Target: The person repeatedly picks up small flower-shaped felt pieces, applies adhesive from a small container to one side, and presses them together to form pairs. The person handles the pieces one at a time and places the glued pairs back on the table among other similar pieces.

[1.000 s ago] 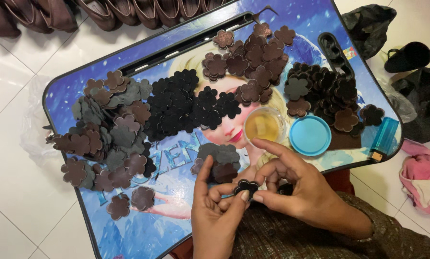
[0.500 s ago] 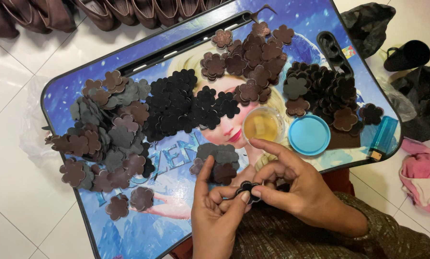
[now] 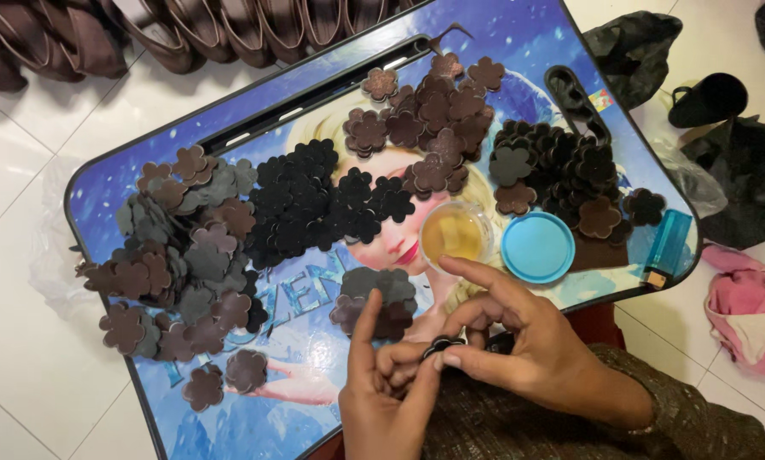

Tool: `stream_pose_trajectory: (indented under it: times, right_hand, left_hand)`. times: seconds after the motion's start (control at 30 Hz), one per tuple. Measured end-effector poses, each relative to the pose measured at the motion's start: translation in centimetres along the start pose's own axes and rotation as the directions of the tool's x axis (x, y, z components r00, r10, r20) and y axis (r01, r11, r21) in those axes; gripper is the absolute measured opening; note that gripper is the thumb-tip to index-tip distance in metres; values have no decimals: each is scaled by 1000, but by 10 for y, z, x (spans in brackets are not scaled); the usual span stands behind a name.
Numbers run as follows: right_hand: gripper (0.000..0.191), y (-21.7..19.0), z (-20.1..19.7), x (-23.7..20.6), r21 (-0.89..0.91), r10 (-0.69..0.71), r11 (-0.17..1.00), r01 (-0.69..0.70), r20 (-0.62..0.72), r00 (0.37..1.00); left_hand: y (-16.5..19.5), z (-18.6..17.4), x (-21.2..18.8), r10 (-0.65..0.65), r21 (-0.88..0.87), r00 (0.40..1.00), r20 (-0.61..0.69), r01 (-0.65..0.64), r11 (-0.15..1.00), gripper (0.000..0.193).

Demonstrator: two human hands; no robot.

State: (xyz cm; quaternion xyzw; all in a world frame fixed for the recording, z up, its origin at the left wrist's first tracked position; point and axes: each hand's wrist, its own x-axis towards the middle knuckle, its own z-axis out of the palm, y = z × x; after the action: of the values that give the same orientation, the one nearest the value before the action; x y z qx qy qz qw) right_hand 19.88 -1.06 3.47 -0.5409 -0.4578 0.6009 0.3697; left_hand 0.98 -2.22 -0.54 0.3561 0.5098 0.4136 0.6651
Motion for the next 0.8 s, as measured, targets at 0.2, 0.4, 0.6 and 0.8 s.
stream_pose_trajectory:
  times: [0.2, 0.4, 0.6, 0.8]
  right_hand:
    - [77, 4, -1, -4, 42, 1, 999, 2, -59, 998]
    - [82, 2, -9, -4, -31, 2, 1000, -2, 0, 1000]
    - [81, 3, -8, -4, -55, 84, 995, -85, -34, 996]
    - [87, 9, -14, 0, 28, 56, 998, -56, -11, 998]
  left_hand:
    - [4, 1, 0, 153, 184, 982, 114, -173, 968, 106]
    - [8, 3, 3, 56, 381, 992, 110, -94, 920, 109]
    - [7, 5, 7, 84, 413, 987, 136, -134, 901, 103]
    - [12, 11, 10, -19, 311, 997, 73, -4, 950, 107]
